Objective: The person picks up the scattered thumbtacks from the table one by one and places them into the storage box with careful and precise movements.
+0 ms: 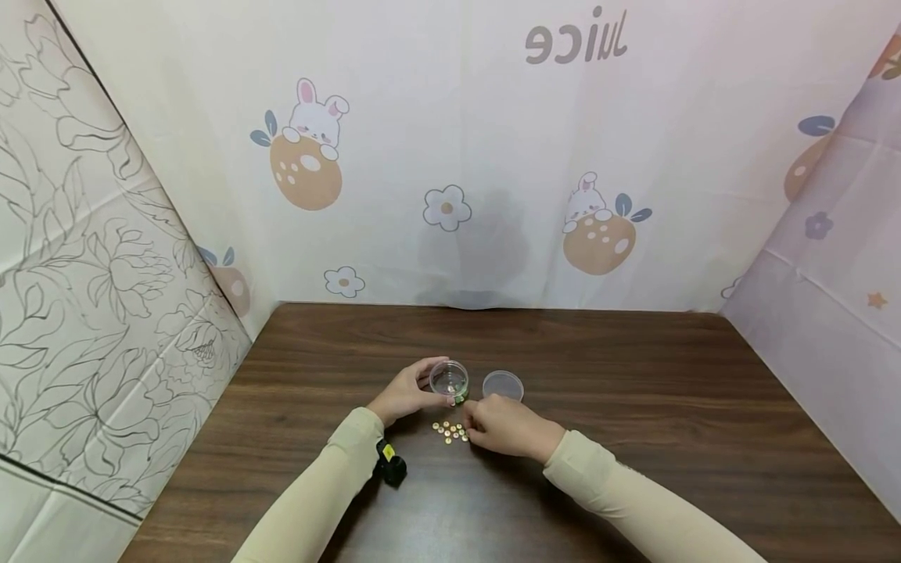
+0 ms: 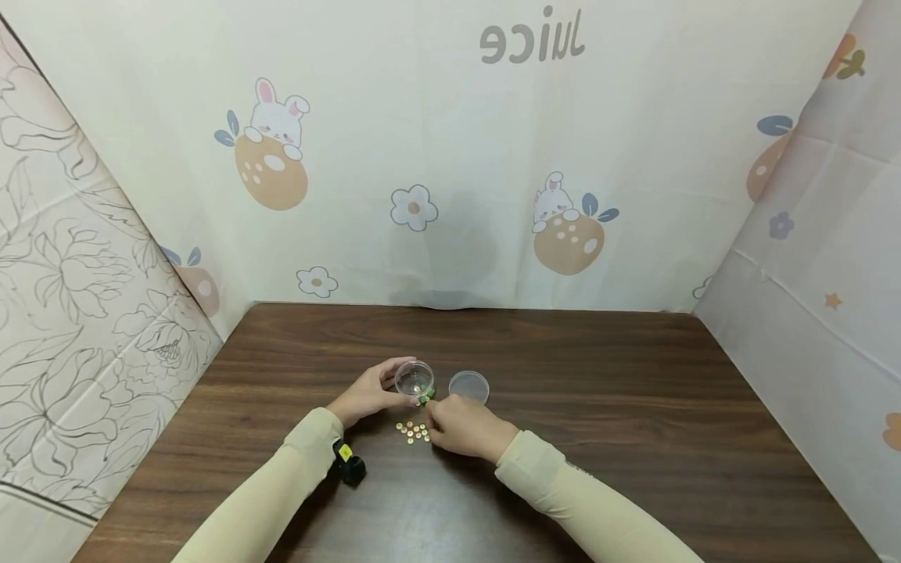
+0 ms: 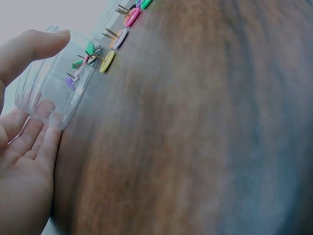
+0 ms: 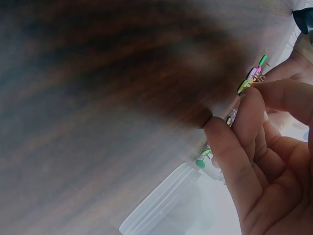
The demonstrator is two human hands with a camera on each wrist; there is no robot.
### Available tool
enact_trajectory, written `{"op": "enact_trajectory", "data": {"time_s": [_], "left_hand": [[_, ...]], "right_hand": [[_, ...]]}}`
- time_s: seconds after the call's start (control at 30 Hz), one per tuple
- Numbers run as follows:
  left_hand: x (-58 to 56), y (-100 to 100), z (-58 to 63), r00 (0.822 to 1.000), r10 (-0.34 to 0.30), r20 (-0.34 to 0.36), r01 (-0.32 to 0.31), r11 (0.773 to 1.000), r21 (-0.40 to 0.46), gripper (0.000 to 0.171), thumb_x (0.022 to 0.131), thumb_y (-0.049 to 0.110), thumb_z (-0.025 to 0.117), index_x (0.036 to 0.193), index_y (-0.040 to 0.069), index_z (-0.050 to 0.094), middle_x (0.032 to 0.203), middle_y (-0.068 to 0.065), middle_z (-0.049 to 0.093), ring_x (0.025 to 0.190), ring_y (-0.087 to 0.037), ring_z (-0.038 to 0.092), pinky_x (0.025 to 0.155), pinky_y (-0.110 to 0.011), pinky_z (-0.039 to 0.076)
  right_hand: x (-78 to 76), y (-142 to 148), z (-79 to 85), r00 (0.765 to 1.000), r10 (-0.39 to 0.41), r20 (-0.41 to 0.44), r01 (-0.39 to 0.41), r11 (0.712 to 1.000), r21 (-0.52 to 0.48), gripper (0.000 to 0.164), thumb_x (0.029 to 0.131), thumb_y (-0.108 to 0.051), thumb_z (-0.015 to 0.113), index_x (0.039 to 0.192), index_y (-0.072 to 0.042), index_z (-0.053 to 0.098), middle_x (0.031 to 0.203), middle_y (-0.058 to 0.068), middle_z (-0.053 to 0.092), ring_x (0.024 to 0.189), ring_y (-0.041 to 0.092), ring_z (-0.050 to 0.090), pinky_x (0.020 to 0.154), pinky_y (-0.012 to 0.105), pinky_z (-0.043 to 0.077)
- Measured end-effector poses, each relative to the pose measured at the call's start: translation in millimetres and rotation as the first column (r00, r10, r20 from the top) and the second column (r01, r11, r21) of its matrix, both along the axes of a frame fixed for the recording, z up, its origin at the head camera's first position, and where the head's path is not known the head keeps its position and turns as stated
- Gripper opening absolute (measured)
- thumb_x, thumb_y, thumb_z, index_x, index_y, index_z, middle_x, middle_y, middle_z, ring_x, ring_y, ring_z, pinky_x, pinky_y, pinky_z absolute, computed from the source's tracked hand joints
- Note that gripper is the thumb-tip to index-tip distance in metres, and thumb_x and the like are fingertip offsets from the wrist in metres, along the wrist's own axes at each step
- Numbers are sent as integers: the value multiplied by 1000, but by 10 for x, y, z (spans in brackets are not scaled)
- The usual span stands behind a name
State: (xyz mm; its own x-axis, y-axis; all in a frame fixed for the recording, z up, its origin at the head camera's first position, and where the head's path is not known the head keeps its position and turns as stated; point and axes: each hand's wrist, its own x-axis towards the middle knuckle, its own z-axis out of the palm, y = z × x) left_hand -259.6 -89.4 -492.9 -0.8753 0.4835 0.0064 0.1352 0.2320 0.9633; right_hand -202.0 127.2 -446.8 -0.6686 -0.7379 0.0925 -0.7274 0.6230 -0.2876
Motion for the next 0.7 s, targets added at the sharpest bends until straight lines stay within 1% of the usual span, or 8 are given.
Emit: {"op": "enact_trajectory", "data": {"time_s": [0.03, 0.2, 0.27, 0.5, 0.7], "left_hand": [[23, 2, 43, 1000, 0, -1, 0, 1000, 1, 75, 75, 22, 79, 140, 17, 42, 132, -3, 50, 116, -16, 48, 103, -46, 39], [27, 5, 55, 1000, 1, 11, -1, 1000, -3, 75, 75, 23, 79, 140, 18, 42, 134, -5, 49, 118, -18, 47, 103, -48, 38], [-9, 1, -10, 1000, 6, 10, -6, 1000, -9, 76, 73, 26, 80, 139, 21, 43, 133, -2, 50, 117, -16, 47, 103, -46, 39], [-10, -3, 0, 1000, 9, -3, -9, 1000, -19, 81, 72, 29, 81, 141, 15, 41, 132, 0, 50, 117, -13, 48, 103, -44, 39], [-9, -1, 4, 1000, 6, 0, -6, 1000, -19, 77, 74, 25, 80, 140, 18, 42, 133, -2, 50, 118, -16, 47, 104, -46, 38]], "right_hand": [[-2, -2, 1, 1000, 0, -2, 0, 1000, 2, 11, 81, -11, 66, 77, -15, 57, 59, -12, 45, 49, -1, 39, 45, 18, 36], [-14, -1, -12, 1000, 4, -5, -4, 1000, 13, 12, 82, -11, 65, 76, -17, 56, 60, -12, 46, 49, -1, 39, 45, 18, 37], [-21, 1, -22, 1000, 7, -14, -7, 1000, 12, 13, 83, -11, 65, 76, -18, 55, 60, -12, 47, 49, -1, 40, 45, 18, 37], [-36, 8, -38, 999, 4, -36, -4, 1000, 5, 11, 86, -11, 62, 76, -17, 59, 62, -12, 52, 50, -3, 42, 46, 17, 40], [-52, 11, -14, 1000, 24, -20, -25, 999, -33, 10, 84, -9, 63, 77, -14, 60, 65, -10, 54, 53, -3, 44, 48, 17, 43]]}}
